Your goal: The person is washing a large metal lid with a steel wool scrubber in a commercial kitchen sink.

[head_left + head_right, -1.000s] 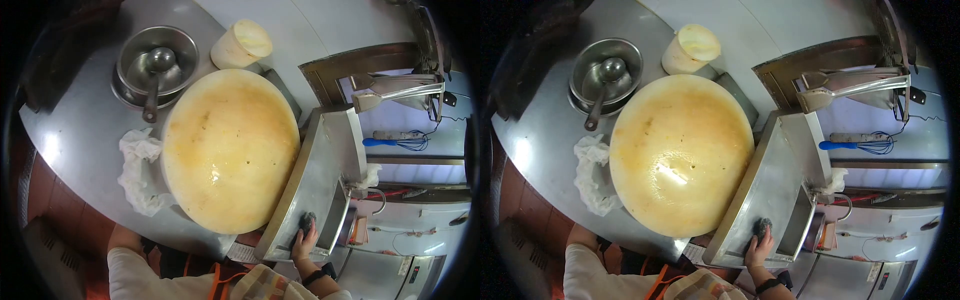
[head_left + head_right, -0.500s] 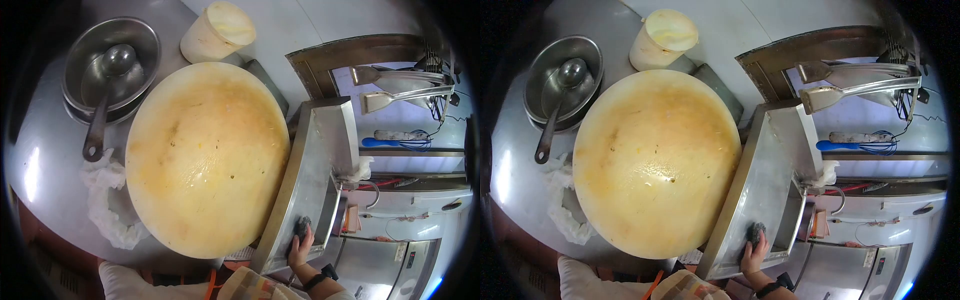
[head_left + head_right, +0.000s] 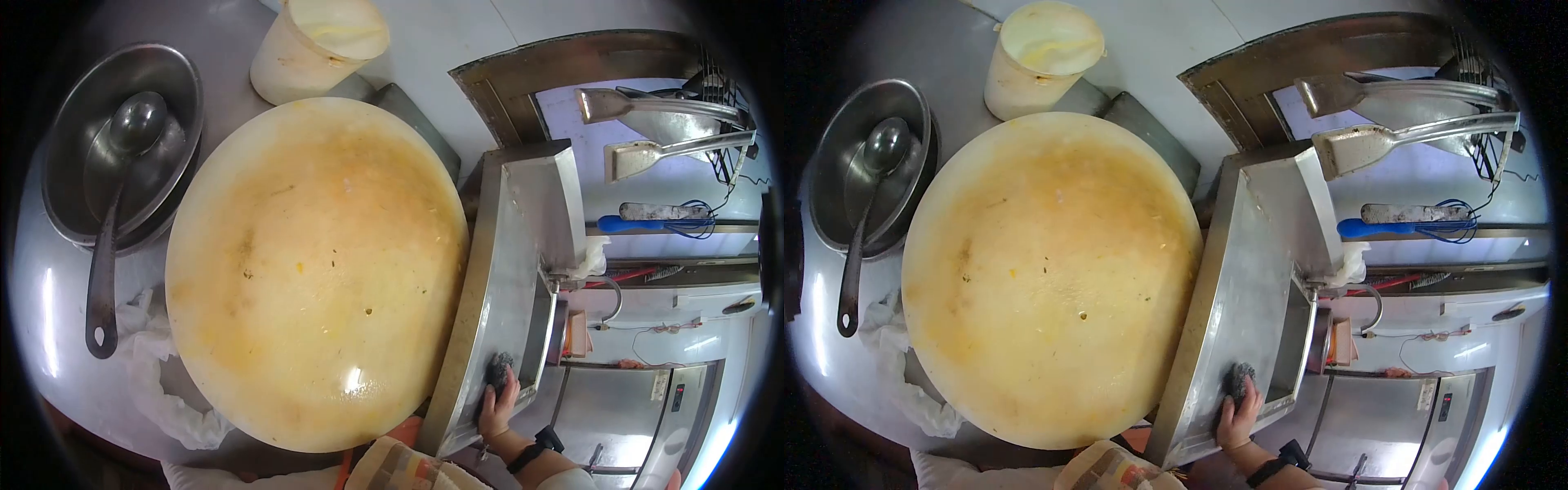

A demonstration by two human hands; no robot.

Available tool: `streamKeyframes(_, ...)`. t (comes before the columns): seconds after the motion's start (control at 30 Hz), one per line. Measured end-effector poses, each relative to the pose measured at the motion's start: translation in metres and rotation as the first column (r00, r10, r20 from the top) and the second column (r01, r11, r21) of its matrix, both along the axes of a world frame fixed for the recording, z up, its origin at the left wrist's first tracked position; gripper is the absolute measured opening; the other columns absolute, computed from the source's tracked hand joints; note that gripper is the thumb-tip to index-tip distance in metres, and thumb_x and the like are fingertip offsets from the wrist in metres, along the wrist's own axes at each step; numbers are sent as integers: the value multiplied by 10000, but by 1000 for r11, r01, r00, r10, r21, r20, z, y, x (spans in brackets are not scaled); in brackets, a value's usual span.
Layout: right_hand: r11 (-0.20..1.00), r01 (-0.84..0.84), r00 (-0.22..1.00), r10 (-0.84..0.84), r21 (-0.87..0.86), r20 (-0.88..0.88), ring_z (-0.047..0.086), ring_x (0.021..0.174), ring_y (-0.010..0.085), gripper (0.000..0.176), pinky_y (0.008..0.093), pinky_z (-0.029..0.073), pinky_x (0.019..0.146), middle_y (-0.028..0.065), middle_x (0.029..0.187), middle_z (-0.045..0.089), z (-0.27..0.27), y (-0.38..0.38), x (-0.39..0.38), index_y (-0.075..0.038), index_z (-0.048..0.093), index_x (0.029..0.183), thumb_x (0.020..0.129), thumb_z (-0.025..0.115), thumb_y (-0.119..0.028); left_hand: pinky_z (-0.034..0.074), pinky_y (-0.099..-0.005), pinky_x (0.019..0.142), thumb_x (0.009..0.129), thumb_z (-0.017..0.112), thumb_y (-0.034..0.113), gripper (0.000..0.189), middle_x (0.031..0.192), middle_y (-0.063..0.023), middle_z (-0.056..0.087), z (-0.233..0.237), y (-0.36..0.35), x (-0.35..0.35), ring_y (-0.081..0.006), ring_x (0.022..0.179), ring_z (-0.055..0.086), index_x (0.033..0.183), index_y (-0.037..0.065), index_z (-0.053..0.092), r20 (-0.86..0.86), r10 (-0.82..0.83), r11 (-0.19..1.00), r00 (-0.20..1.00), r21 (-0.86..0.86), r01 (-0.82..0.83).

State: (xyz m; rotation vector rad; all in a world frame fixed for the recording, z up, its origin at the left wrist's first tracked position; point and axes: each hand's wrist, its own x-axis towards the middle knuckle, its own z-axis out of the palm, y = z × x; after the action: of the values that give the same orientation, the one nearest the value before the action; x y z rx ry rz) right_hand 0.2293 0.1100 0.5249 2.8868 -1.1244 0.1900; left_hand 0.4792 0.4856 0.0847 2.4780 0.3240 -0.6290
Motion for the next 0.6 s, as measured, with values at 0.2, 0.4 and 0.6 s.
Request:
streamKeyframes(0.2,1000,-9,1000,9,-8,0,419,1054,390,531,443,321,950,232,1135,440,3,4,6,-7,370,1300,799,515,-103,370,-400,963,832,541,181,366,1224,-175,543,-2,3,1,-358,1175,452,1121,-39,586,10,-18,1000,1000,16,18)
streamKeyframes(0.4,1000,11,1000,-11,-2,7,428,1044,380,528,438,331,938,217,1129,452,5,7,10,-24,381,1302,796,521,-80,363,-402,973,831,541,181,368,1237,-174,535,6,11,-1,-362,1190,439,1124,-39,585,29,-25,999,999,35,24)
streamKeyframes(0.6,1000,-11,999,11,25,34,432,1036,380,536,439,338,929,212,1128,456,7,7,13,-43,389,1304,790,532,-84,355,-404,983,831,541,181,371,1251,-173,527,32,29,-13,-366,1205,426,1126,-39,585,82,-40,996,996,77,34)
